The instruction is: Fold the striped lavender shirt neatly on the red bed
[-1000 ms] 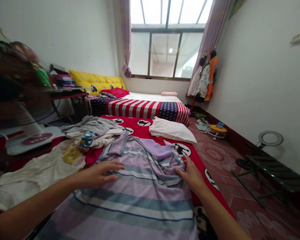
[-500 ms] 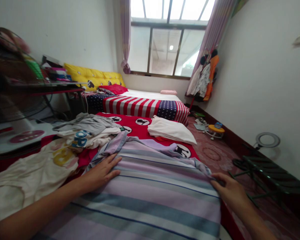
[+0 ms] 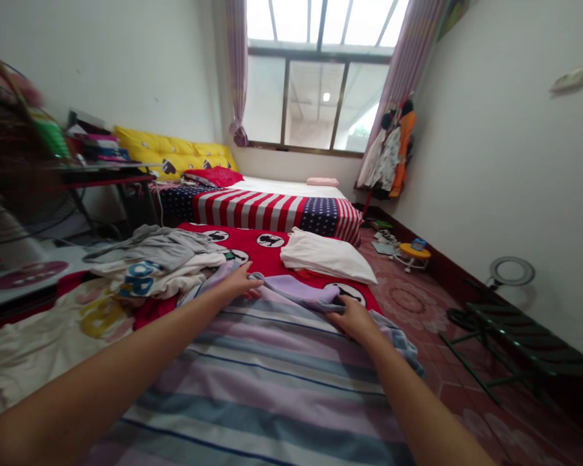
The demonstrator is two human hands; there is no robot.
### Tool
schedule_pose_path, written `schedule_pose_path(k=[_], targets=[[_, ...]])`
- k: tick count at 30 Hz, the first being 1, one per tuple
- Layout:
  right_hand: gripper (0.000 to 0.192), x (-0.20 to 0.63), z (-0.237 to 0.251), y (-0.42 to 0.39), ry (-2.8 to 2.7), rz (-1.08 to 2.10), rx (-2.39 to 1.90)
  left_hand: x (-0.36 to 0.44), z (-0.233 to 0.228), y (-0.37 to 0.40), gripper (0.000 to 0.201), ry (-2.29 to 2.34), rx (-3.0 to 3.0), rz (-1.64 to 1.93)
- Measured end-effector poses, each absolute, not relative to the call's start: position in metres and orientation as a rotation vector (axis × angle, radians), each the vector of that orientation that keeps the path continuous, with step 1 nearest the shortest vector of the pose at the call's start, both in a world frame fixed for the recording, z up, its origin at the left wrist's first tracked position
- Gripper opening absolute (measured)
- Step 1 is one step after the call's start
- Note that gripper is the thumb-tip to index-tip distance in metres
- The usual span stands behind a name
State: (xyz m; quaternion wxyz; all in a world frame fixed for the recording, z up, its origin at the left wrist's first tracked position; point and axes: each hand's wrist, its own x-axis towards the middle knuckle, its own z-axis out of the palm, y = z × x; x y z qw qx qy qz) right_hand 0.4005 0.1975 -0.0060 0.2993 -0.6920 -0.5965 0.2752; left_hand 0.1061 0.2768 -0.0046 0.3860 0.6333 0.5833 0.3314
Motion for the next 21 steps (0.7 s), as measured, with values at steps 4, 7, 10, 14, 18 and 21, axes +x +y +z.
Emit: schedule_pose_path(k=[4, 7, 10, 14, 18, 21], targets=[[0.012, 0.407, -0.001, 0.217, -1.379, 0.870, -1.806, 0.113, -0.013, 0.289, 0.031, 1.479, 1.613, 0.934], [0.012, 0.413, 0.006, 0.234, -1.254, 0.800, -1.710, 0.116, -0.010, 0.294, 0.025, 1.507, 1.658, 1.091], [0.038, 0.410, 0.002, 0.242, -1.207, 0.750, -1.610, 0.122, -0.009, 0.295, 0.027, 1.519, 1.767, 1.195], [0.074, 0.411, -0.013, 0.226, -1.348, 0.603, -1.467, 0.127, -0.020, 0.275, 0.060, 1.448, 1.989, 1.141], [0.052, 0.450, -0.018, 0.191, -1.535, 0.086, -1.563, 0.124, -0.035, 0.234, 0.061, 1.284, 2.437, 0.818], [0.049, 0.496, -0.020, 0.169, -1.455, -0.141, -1.853, 0.120, -0.045, 0.210, 0.056, 1.277, 2.559, 0.537]])
